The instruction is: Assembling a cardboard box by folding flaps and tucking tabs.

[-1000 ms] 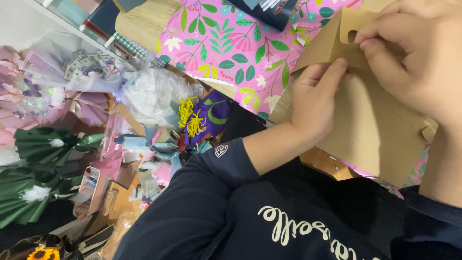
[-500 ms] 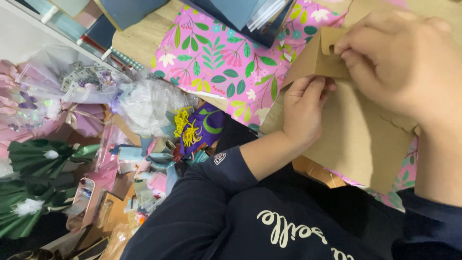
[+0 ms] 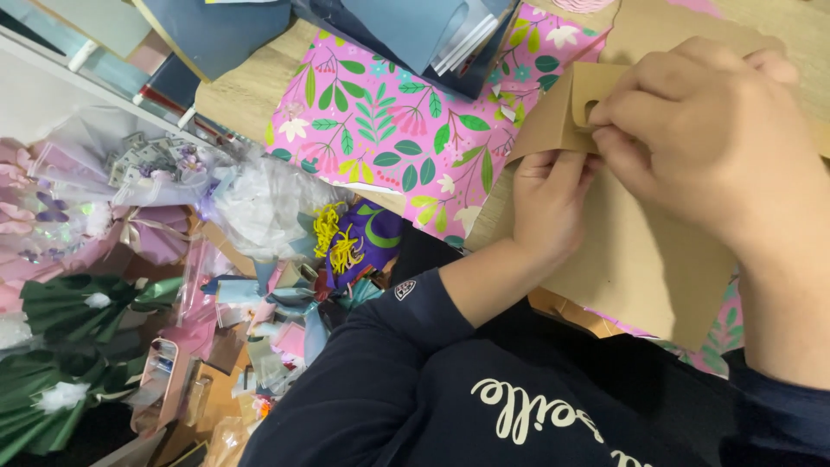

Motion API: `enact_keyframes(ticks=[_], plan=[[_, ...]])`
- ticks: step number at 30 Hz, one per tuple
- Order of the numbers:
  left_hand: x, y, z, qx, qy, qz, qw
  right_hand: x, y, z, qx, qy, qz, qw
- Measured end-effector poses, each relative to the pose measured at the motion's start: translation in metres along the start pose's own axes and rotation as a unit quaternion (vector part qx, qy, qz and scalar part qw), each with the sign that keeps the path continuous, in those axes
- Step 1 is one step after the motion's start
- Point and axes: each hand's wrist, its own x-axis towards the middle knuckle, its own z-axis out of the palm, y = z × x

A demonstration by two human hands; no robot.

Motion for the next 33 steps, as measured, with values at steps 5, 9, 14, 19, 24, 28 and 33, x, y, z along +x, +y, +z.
enact_keyframes(ticks=[5, 9, 14, 19, 24, 28, 33], plan=[[-0.003, 0.014, 0.012, 0.001, -0.016, -0.002, 1.000, -0.001, -0.006, 0.006, -0.068, 0.028, -0.014, 0.997], [-0.002, 0.014, 0.015, -0.049, -0.037, -0.009, 0.998, -0.004, -0.012, 0.005, -0.048, 0.021, 0.038, 0.998], [-0.003, 0.016, 0.015, -0.039, 0.005, -0.048, 0.998, -0.013, -0.010, 0.017, -0.021, 0.033, 0.061, 0.997], [-0.008, 0.018, 0.019, -0.041, 0.018, -0.060, 0.997, -0.013, -0.016, 0.021, 0.014, 0.071, 0.056, 0.996], [-0.009, 0.020, 0.023, -0.031, 0.092, -0.092, 0.991, -0.014, -0.025, 0.020, 0.006, 0.085, 0.067, 0.994], [-0.015, 0.023, 0.015, -0.058, 0.075, -0.088, 0.992, -0.023, -0.030, 0.016, -0.023, 0.112, 0.070, 0.991], [-0.026, 0.029, 0.009, -0.061, 0.009, -0.066, 0.996, -0.022, -0.035, 0.013, -0.018, 0.099, 0.098, 0.990]])
